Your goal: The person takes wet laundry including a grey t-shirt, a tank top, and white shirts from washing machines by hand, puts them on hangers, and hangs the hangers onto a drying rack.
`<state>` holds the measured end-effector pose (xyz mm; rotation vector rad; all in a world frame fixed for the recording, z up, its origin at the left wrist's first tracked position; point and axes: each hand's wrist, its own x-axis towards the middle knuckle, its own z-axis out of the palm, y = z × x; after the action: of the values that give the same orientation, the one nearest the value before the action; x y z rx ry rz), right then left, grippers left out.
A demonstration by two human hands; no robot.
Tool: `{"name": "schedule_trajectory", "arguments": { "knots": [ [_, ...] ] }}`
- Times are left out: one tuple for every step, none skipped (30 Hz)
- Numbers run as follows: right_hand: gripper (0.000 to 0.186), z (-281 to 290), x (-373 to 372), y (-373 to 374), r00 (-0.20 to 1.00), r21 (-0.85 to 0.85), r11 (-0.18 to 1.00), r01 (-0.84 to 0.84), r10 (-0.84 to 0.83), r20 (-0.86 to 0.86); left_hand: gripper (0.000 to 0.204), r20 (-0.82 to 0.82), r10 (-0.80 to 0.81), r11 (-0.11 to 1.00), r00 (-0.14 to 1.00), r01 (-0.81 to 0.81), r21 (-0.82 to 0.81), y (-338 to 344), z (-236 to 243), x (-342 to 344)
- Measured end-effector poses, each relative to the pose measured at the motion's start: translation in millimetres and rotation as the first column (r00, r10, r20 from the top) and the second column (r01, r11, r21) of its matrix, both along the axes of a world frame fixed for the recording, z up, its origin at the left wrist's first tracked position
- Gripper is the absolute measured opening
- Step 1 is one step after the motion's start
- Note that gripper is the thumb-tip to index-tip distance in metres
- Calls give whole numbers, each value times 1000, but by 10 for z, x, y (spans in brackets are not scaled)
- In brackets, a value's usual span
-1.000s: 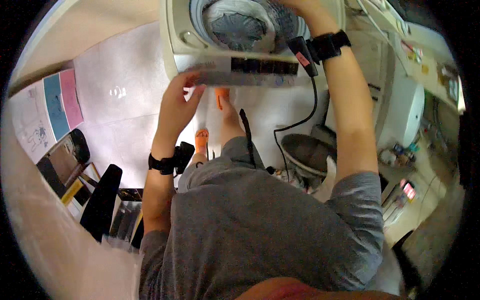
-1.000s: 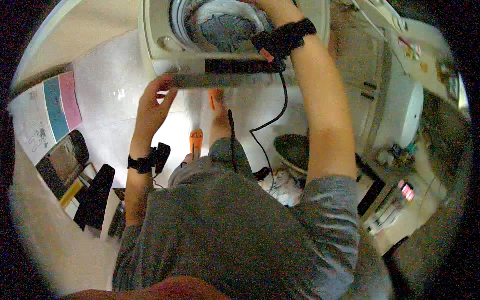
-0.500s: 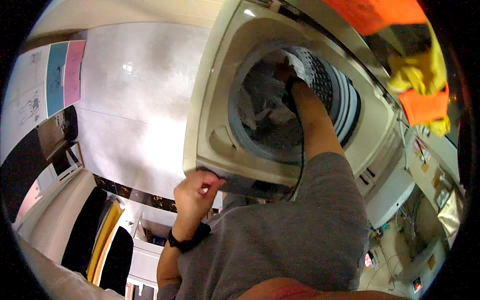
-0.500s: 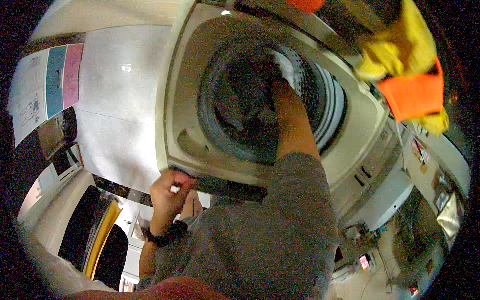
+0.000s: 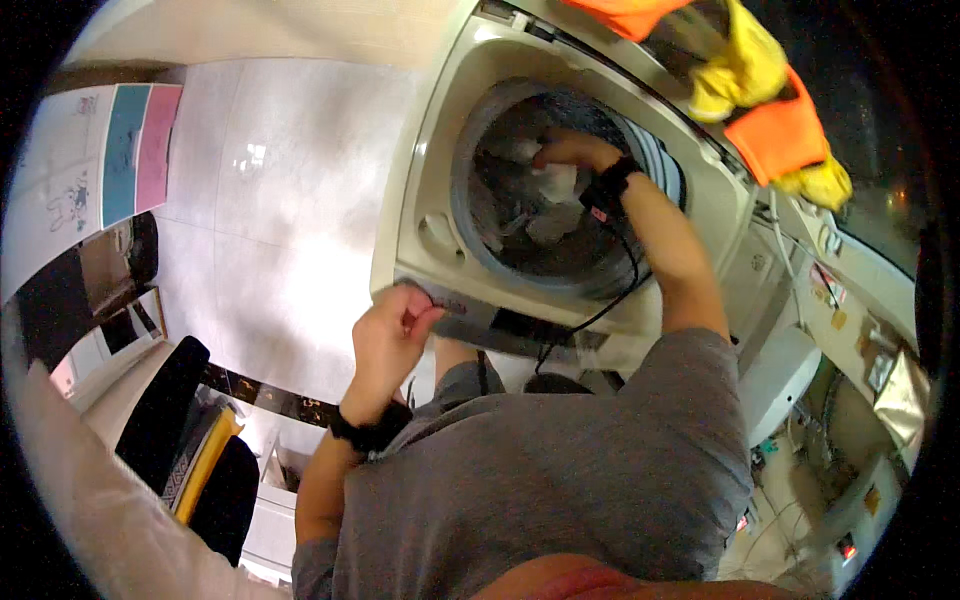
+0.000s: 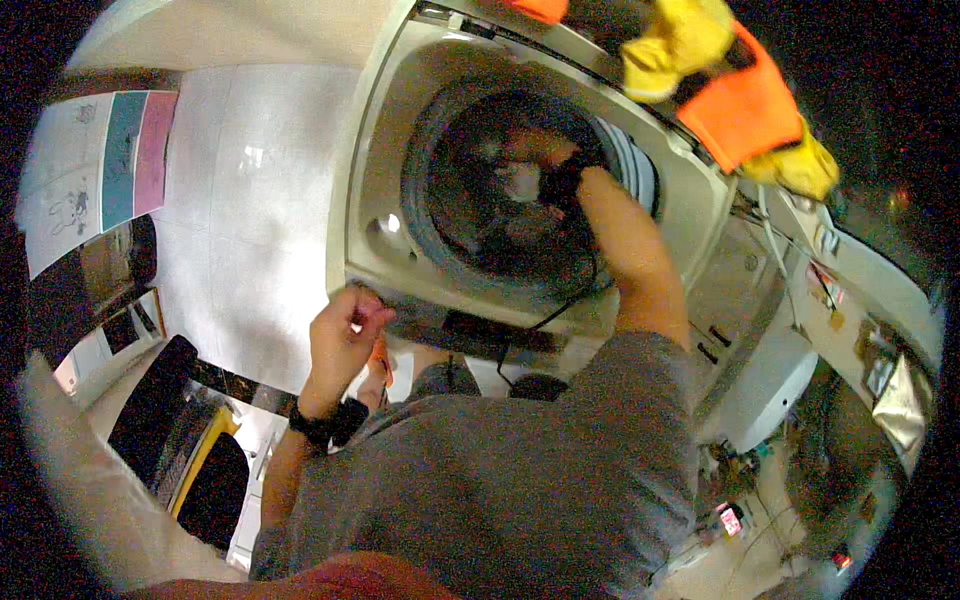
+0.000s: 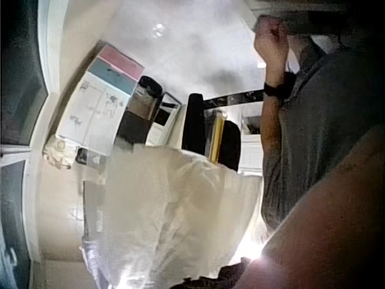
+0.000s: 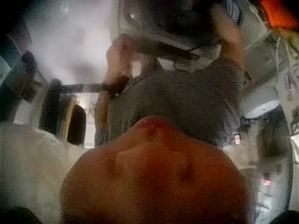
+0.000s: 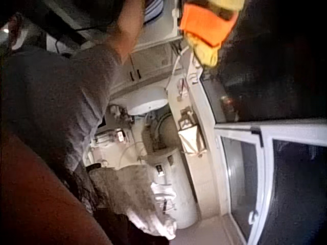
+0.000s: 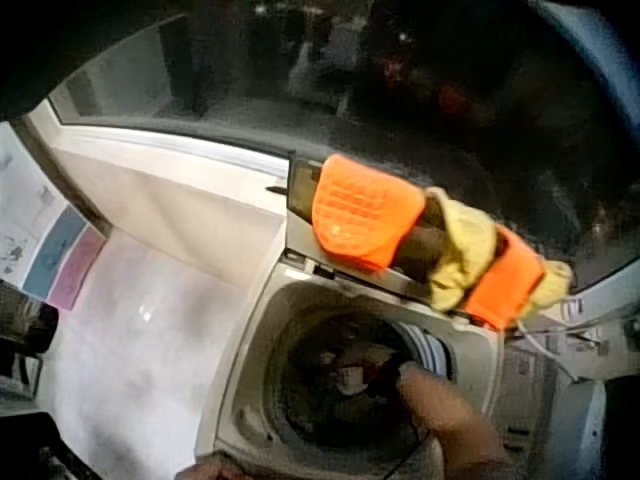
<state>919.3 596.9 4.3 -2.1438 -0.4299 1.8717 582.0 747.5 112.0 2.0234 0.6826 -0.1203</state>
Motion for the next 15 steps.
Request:
{"name": "schedule_trajectory", "arguments": {
  "knots": [
    [62,433,-108,-50,991,155,980,-128,119,69,17,19,-9,1000,1000,9,-7,4,21,5],
    [59,741,-208,-113,985,122,984,-131,116,124,19,5,-40,998,999,41,-39,-5,64,-16],
    [56,1021,-306,-165,977,86,988,-130,113,182,21,-5,-75,995,997,74,-71,-3,71,-37],
    [53,1314,-406,-178,964,56,990,-133,116,240,21,13,-86,994,996,87,-70,11,60,-83],
    [48,1663,-522,-220,974,83,994,-66,46,222,23,81,-145,985,986,151,-79,25,35,-149],
    [45,2022,-684,-272,948,148,988,-50,1,317,26,153,-203,972,967,217,-87,44,8,-224],
    [43,2354,-886,-365,916,262,962,77,-172,361,39,197,-253,950,947,281,-133,80,-14,-286],
    [43,2641,-1056,-472,919,471,860,196,-329,218,39,232,-277,942,933,311,-127,102,-45,-325],
    [38,3012,-1395,-424,853,525,823,216,-421,308,47,259,-285,935,923,328,-138,129,-112,-424],
    [35,3163,-1602,-593,771,628,720,294,-567,289,54,301,-310,917,902,367,-155,96,-129,-500],
    [34,3389,-1849,-731,774,741,548,389,-630,59,69,307,-328,900,893,394,-187,71,-148,-548],
    [34,3648,-2197,-918,711,822,374,430,-702,-53,69,354,-373,868,858,457,-193,-57,-60,-548],
    [33,3818,-2531,-1044,673,876,184,446,-714,-193,74,407,-371,837,834,491,-242,-80,73,-583],
    [30,3973,-2936,-1134,553,849,26,529,-769,-321,80,457,-367,799,810,526,-290,-111,216,-634],
    [28,4126,-3331,-1138,435,805,-134,578,-784,-443,80,476,-394,781,786,559,-278,-156,361,-736]
  ]
}}
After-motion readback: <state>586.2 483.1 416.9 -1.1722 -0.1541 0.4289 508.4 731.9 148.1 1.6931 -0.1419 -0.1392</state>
